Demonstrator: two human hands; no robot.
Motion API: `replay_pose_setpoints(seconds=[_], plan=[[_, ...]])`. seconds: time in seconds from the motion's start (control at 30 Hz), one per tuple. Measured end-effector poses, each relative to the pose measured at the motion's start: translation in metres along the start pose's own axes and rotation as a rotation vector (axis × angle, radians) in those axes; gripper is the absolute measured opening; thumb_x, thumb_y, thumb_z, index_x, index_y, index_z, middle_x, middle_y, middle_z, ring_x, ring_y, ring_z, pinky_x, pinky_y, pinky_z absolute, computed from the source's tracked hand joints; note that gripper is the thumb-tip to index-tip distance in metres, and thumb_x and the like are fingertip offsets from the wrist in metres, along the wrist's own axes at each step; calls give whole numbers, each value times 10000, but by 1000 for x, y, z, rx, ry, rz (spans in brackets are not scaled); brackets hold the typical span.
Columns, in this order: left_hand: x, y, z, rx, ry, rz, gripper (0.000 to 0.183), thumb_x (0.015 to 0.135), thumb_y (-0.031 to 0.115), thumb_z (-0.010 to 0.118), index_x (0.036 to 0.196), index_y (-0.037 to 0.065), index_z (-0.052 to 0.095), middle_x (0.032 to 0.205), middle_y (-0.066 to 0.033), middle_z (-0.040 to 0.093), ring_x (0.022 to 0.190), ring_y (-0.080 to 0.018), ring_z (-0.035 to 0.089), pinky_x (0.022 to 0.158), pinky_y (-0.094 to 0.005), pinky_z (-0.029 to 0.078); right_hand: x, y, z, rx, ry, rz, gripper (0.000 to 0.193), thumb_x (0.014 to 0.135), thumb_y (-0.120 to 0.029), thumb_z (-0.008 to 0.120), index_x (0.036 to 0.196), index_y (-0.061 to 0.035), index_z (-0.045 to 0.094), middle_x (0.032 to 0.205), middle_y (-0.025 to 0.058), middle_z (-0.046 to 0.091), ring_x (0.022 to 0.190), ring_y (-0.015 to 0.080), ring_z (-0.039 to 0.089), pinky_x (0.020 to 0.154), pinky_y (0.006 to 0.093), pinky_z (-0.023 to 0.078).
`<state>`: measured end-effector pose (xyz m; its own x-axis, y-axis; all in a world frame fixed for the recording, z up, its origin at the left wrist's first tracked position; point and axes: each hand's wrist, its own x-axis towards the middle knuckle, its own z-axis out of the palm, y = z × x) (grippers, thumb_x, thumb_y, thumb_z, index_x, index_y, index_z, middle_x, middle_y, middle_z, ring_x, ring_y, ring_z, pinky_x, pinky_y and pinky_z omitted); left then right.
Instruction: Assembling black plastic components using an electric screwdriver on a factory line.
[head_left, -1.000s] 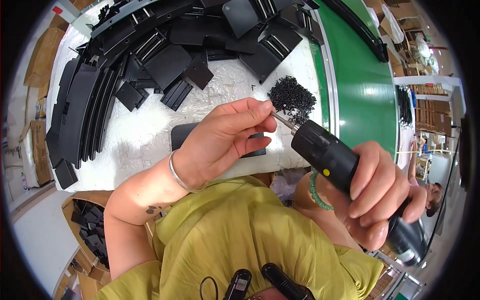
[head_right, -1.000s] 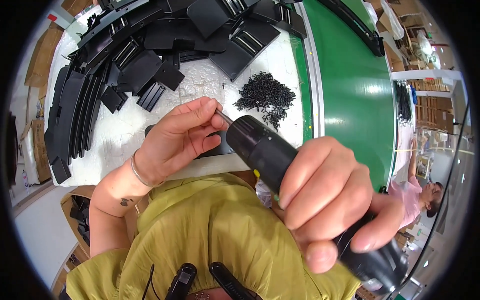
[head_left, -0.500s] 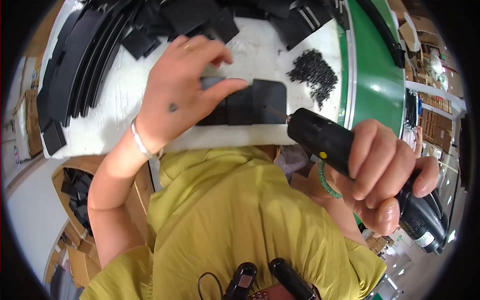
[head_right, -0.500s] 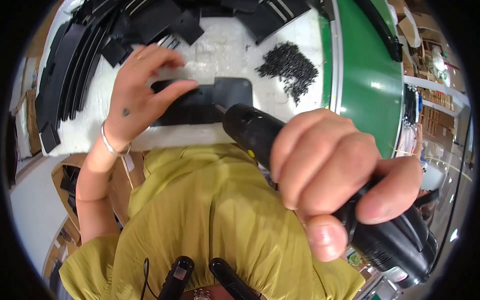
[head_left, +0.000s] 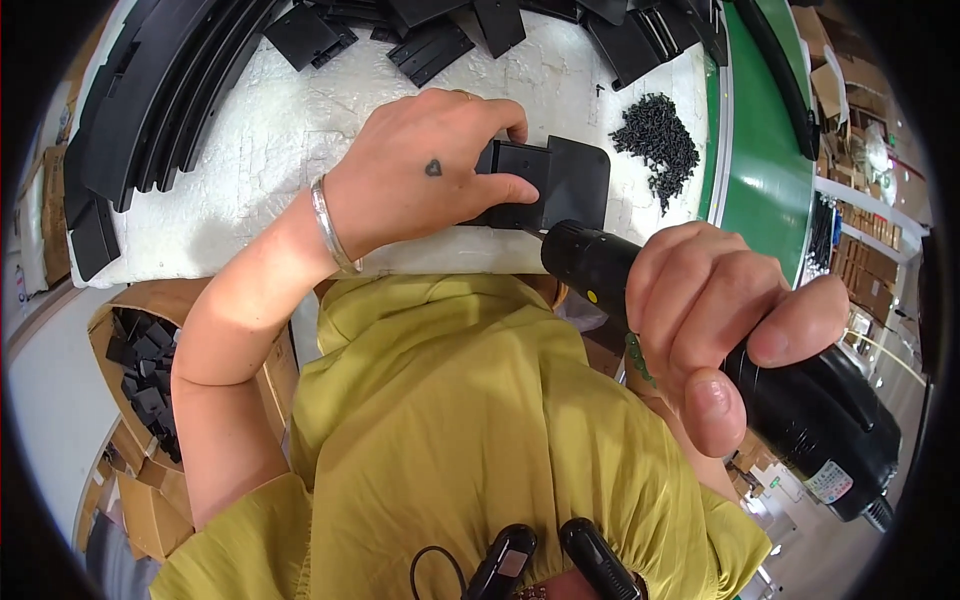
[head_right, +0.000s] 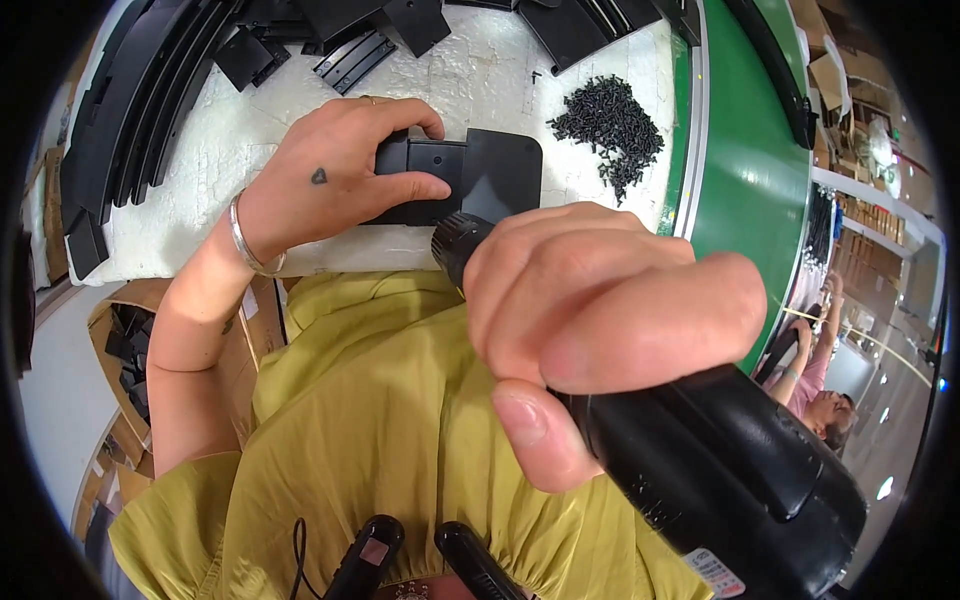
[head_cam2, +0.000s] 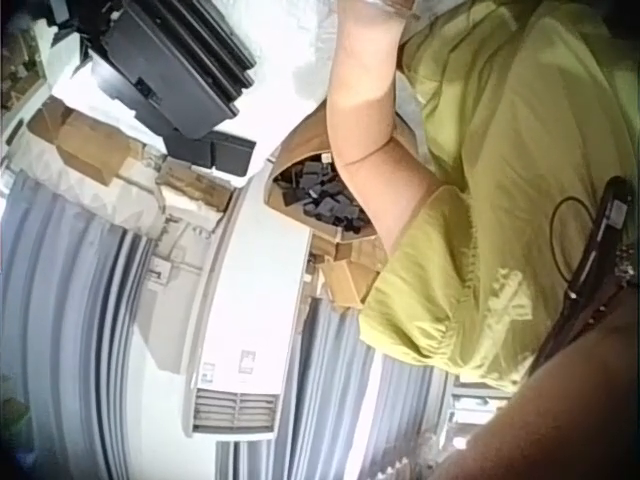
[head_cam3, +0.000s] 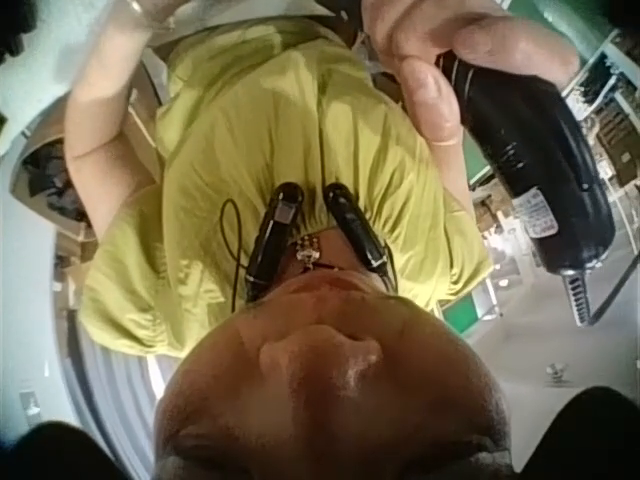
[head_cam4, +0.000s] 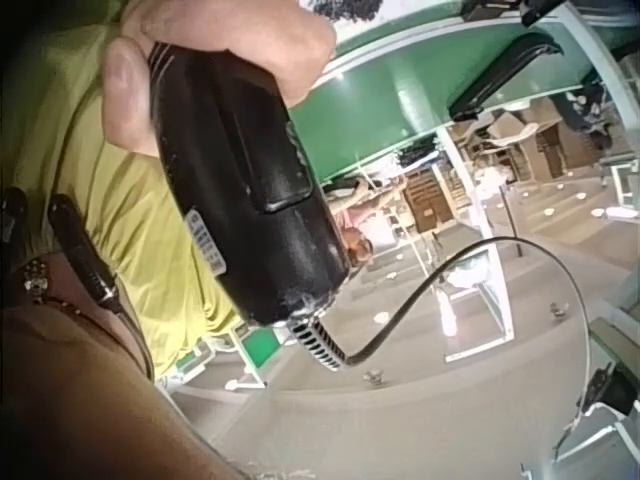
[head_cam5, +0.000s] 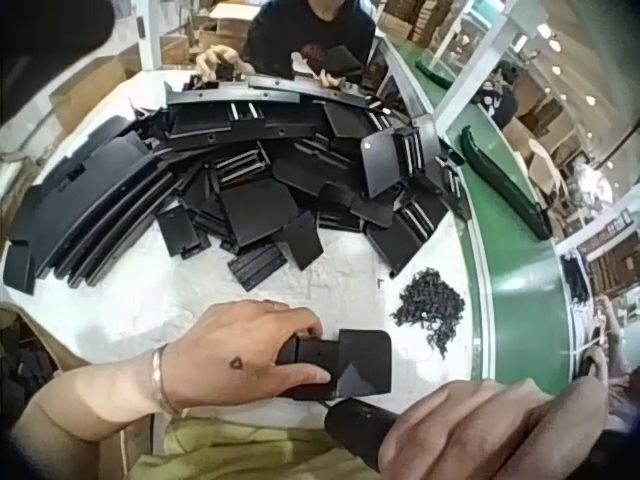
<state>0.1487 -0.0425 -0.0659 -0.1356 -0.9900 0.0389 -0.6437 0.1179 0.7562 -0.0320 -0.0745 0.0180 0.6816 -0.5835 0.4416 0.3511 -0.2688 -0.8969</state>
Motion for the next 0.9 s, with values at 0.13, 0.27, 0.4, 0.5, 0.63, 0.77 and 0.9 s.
replay_pose_setpoints(seconds=[0.13,0.27,0.4,0.5,0.63,0.77,0.9], plan=[[-3,-3,3,-18,38,12,333,681,303,713,892,83,580,740,-83,598,772,-275,569,663,-375,447,11,-1,3,-52,-131,57,317,721,-100,633,839,-146,342,539,-29,446,379,108,410,397,238,348],[-6,-8,9,-62,100,49,328,682,297,712,890,81,579,739,-84,594,777,-270,571,665,-373,445,16,0,10,-89,-176,77,316,724,-105,638,819,-140,339,531,-28,446,373,111,406,393,241,348],[-4,-7,7,-59,78,41,327,685,293,710,892,76,577,743,-86,595,780,-273,572,671,-374,445,16,2,9,-98,-181,65,322,723,-115,648,808,-139,339,528,-26,448,376,112,408,399,242,354],[-3,-7,6,-65,55,24,326,689,294,707,890,72,579,751,-88,599,786,-275,573,679,-374,444,20,3,9,-96,-221,83,320,724,-92,647,806,-136,340,539,-23,454,388,111,416,410,243,357],[0,-8,6,-51,60,8,328,683,289,711,897,73,589,760,-88,605,788,-280,576,680,-376,444,21,3,9,-85,-213,86,316,725,-64,641,812,-131,346,554,-21,461,401,110,422,425,240,353],[3,0,0,-94,146,-28,347,681,268,710,954,81,603,777,-99,610,746,-304,569,680,-366,455,13,-8,2,60,-1,6,271,730,-47,575,921,-115,396,577,-36,445,448,85,435,453,236,342],[5,16,-14,-717,432,-94,422,727,161,696,1111,62,551,789,-57,609,718,-126,564,672,-241,451,-4,-20,-21,221,477,-150,426,761,-138,603,1145,-82,426,769,36,539,576,128,495,531,262,399]])
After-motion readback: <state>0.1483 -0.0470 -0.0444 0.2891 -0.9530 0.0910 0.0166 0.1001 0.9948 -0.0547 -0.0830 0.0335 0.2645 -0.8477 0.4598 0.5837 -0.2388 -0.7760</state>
